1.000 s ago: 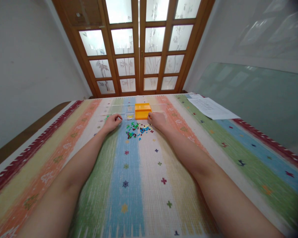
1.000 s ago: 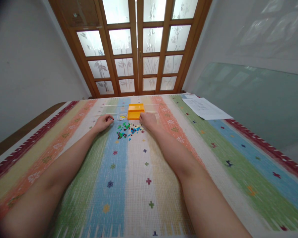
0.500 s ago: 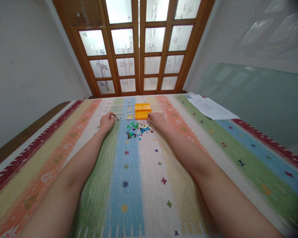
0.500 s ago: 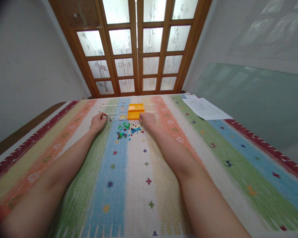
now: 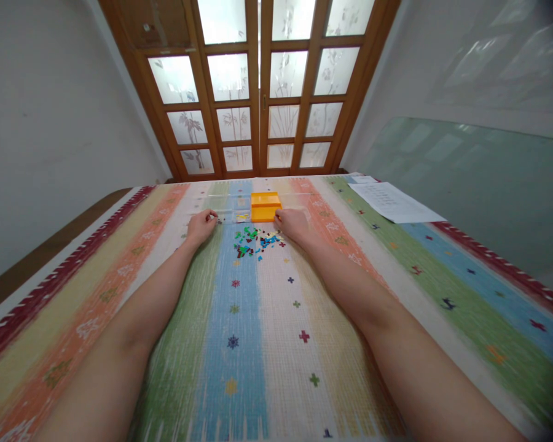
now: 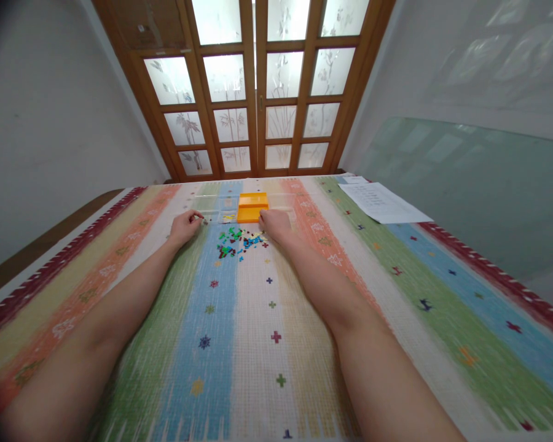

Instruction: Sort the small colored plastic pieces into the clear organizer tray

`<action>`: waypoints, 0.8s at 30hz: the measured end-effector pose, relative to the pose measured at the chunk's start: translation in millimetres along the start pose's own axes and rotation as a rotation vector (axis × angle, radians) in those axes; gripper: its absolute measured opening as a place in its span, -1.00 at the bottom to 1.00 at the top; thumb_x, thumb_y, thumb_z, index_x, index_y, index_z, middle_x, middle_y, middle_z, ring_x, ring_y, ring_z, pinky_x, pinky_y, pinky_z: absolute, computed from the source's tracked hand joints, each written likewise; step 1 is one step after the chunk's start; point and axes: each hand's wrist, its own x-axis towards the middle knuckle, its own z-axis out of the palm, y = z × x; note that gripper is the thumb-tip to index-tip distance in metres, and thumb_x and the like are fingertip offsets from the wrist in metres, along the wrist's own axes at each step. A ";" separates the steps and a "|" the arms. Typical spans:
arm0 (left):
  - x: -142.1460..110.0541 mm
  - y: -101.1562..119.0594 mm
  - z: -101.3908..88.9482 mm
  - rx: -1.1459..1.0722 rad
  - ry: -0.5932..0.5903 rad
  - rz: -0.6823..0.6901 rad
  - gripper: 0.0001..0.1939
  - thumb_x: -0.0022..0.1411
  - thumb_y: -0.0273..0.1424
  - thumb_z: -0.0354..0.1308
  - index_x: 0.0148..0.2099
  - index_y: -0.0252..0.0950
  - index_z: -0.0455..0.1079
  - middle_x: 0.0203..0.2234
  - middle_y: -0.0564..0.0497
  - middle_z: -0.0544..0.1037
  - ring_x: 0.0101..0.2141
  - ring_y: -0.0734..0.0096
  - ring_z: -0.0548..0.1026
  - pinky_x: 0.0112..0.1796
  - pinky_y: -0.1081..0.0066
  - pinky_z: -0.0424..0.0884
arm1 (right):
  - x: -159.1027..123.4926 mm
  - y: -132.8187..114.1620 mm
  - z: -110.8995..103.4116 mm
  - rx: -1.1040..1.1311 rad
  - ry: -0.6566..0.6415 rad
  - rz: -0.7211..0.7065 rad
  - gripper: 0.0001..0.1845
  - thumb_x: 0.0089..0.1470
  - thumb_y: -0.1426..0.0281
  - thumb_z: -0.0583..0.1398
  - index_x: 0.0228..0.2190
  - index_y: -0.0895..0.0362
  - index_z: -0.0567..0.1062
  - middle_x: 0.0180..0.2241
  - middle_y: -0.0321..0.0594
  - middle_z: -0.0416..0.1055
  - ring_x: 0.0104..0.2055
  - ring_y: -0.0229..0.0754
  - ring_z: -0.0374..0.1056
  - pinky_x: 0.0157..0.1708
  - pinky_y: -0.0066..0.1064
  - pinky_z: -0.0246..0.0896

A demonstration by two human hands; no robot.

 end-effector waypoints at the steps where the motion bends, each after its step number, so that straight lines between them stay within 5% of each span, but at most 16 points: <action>1: -1.0 3.4 0.1 -0.003 -0.033 0.035 -0.73 0.23 -0.27 0.10 -0.13 -0.24 0.55 -0.52 0.06 0.44 -0.43 0.31 0.37 -0.36 0.39 0.14 | 0.4 0.3 0.5 0.001 0.003 -0.001 -0.56 0.39 0.24 -0.02 -0.05 0.13 0.61 -0.08 0.04 0.60 -0.09 0.00 0.48 -0.18 -0.36 0.15; 13: -18.6 77.9 -12.4 0.067 -0.649 0.487 -0.78 0.20 -0.30 0.13 -0.23 -0.26 0.58 -0.50 0.08 0.51 -0.48 0.44 0.36 -0.40 0.45 0.15 | -0.1 3.6 1.9 0.020 0.026 -0.002 -0.58 0.38 0.28 0.00 -0.06 0.16 0.61 -0.07 0.07 0.60 -0.09 -0.02 0.48 -0.16 -0.37 0.15; 24: -20.7 77.2 -15.2 0.174 -0.792 0.511 -0.71 0.11 -0.40 0.15 -0.12 -0.20 0.57 -0.48 0.08 0.52 -0.48 0.40 0.36 -0.41 0.43 0.15 | 1.7 5.8 5.8 0.007 0.066 -0.024 -0.60 0.38 0.27 0.02 -0.12 0.14 0.61 -0.13 0.01 0.61 -0.15 -0.02 0.49 -0.24 -0.36 0.12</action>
